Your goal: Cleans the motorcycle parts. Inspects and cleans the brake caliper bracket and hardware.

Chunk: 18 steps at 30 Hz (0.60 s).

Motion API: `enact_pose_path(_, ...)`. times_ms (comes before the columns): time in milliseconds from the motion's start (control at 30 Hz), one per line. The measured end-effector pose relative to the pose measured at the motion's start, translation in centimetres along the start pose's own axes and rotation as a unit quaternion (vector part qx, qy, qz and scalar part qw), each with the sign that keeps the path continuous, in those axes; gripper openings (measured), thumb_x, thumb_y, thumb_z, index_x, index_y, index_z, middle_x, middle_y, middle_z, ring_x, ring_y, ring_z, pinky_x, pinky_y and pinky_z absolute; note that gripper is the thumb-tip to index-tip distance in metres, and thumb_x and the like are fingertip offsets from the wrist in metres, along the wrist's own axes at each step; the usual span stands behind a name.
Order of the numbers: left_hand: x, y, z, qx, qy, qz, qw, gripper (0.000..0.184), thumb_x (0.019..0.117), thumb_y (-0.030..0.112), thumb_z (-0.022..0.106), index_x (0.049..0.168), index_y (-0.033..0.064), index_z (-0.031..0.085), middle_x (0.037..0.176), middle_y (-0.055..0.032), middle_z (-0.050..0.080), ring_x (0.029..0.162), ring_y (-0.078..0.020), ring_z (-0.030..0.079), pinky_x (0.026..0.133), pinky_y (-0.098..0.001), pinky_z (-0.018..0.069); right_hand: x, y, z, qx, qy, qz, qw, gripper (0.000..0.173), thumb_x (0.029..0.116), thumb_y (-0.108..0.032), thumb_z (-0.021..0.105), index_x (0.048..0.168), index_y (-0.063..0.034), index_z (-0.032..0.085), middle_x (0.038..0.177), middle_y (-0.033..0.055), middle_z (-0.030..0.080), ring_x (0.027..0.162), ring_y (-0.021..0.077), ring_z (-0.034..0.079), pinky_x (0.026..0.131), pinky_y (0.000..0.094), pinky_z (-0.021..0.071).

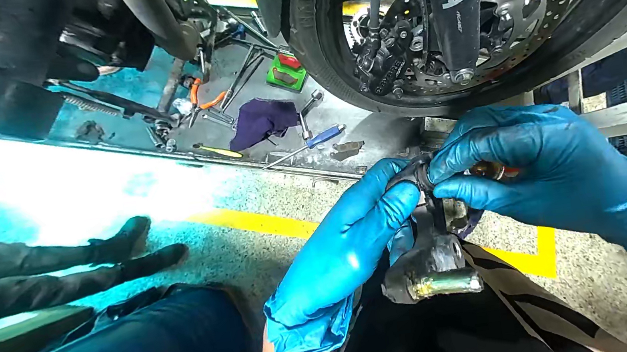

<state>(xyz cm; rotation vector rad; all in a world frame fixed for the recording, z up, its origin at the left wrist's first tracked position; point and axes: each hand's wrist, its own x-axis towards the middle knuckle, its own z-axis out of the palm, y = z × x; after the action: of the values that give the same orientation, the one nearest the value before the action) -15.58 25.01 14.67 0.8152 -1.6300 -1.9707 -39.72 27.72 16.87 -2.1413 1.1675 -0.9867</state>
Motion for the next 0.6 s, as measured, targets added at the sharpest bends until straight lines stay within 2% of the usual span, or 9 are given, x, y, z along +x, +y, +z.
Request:
enact_pose_path(167,0.4,0.0,0.3,0.023,0.0,0.008,1.0,0.028,0.108,0.025,0.043,0.128,0.0135,0.058,0.079,0.005,0.059,0.058,0.0004,0.053,0.05,-0.0121,0.045,-0.1,-0.5,0.4,-0.115,0.016,-0.039,0.992,0.011,0.0896,-0.017,0.069,0.092,-0.0125,0.079,0.088,0.0012,0.071,0.089,0.0106,0.065,0.077,0.0243,0.0518)
enact_pose_path(267,0.5,0.0,0.6,0.064,-0.007,-0.004,0.998,0.026,0.1083,0.024,0.043,0.13,0.0145,0.054,0.074,0.0052,0.057,0.052,-0.0002,0.054,0.047,-0.0144,0.0499,-0.1,-0.9,0.4,-0.128,0.013,-0.004,0.992,0.01,0.0864,-0.016,0.068,0.085,-0.0143,0.078,0.083,-0.0018,0.069,0.084,0.0076,0.064,0.072,0.0222,0.0504)
enact_pose_path(333,0.5,-0.1,0.7,0.1,-0.005,-0.018,0.995,0.026,0.1078,0.024,0.044,0.13,0.0159,0.053,0.071,0.0048,0.056,0.051,-0.0016,0.055,0.045,-0.0161,0.0493,-0.1,-1.1,0.4,-0.143,0.002,0.012,0.99,0.012,0.0867,-0.017,0.066,0.084,-0.0151,0.078,0.082,-0.0028,0.069,0.083,0.0082,0.064,0.07,0.0236,0.0503)
enact_pose_path(500,0.9,-0.2,1.1,0.175,0.011,-0.039,0.984,0.025,0.1077,0.03,0.045,0.127,0.0172,0.053,0.064,0.0062,0.052,0.047,-0.0024,0.051,0.041,-0.0177,0.0456,-0.4,-1.8,1.1,-0.276,0.008,-0.044,0.96,0.013,0.0894,-0.011,0.062,0.087,-0.0075,0.074,0.083,0.008,0.071,0.082,0.0261,0.067,0.067,0.0382,0.0522)
enact_pose_path(600,0.9,-0.4,1.3,0.164,0.021,-0.055,0.985,0.025,0.1074,0.031,0.046,0.128,0.0187,0.055,0.065,0.0057,0.055,0.048,-0.0037,0.055,0.042,-0.0191,0.0484,-0.8,-1.7,1.7,-0.318,0.01,-0.076,0.945,0.015,0.091,-0.008,0.059,0.093,-0.0045,0.074,0.085,0.0112,0.07,0.082,0.0297,0.067,0.068,0.0407,0.0529)
